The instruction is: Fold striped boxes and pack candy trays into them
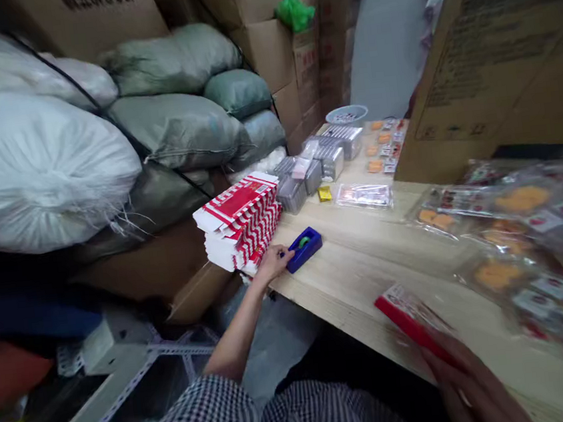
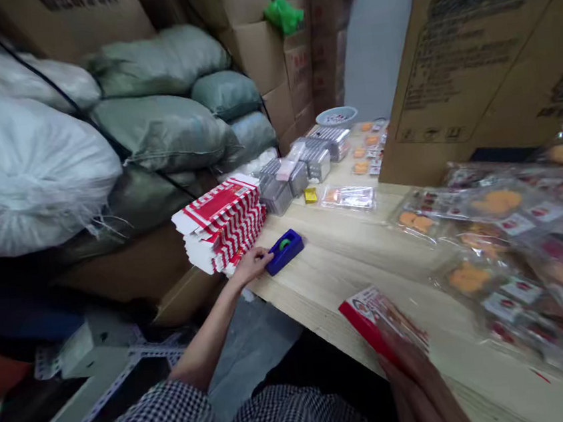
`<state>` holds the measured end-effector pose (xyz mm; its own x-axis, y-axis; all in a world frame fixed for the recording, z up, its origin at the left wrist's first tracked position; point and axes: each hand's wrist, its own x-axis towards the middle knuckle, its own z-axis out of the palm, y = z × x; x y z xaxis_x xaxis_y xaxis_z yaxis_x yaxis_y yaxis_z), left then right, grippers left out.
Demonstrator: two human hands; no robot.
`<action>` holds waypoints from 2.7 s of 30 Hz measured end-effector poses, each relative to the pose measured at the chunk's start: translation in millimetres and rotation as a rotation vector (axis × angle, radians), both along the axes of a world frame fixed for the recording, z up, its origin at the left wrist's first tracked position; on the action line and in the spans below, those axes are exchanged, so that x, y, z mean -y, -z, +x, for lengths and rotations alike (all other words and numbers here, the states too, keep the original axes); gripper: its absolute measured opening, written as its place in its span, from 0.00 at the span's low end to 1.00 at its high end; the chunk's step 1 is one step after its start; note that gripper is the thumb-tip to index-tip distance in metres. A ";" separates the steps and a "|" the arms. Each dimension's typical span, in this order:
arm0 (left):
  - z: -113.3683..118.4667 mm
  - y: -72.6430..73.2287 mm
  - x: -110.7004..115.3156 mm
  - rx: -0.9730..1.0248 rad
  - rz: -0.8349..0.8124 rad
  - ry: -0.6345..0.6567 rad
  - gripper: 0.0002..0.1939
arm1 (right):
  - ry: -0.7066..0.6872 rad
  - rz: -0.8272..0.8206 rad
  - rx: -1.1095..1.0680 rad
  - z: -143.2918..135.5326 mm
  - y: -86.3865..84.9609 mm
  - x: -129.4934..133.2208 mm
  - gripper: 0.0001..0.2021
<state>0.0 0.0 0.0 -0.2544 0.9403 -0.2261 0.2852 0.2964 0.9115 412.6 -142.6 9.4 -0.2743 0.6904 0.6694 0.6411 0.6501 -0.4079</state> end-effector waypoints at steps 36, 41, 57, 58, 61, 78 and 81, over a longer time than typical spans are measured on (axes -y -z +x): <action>210.4 -82.3 107.6 0.541 0.288 0.117 0.14 | 0.048 -0.209 -0.448 -40.7 -38.0 -22.7 0.10; 246.5 -78.2 102.8 0.708 0.225 0.078 0.36 | 0.060 -0.187 -0.447 -40.9 -32.7 -22.8 0.12; 178.2 -66.9 55.2 -0.233 0.394 0.566 0.20 | -0.056 -0.407 -0.507 -27.7 -52.0 -24.4 0.14; 172.2 -68.1 56.1 -0.264 0.432 0.622 0.18 | -0.049 -0.436 -0.554 -25.2 -51.4 -20.8 0.13; 161.5 -69.8 69.7 -0.367 0.688 0.624 0.14 | 0.008 -0.484 -0.813 -14.2 -46.3 -5.7 0.28; 227.6 -8.1 91.2 -0.434 1.226 0.950 0.22 | 0.232 -0.720 -1.603 5.4 -28.8 41.0 0.10; 236.9 -5.2 96.5 -0.370 1.084 1.001 0.24 | 0.271 -0.681 -1.578 22.4 -27.2 51.5 0.15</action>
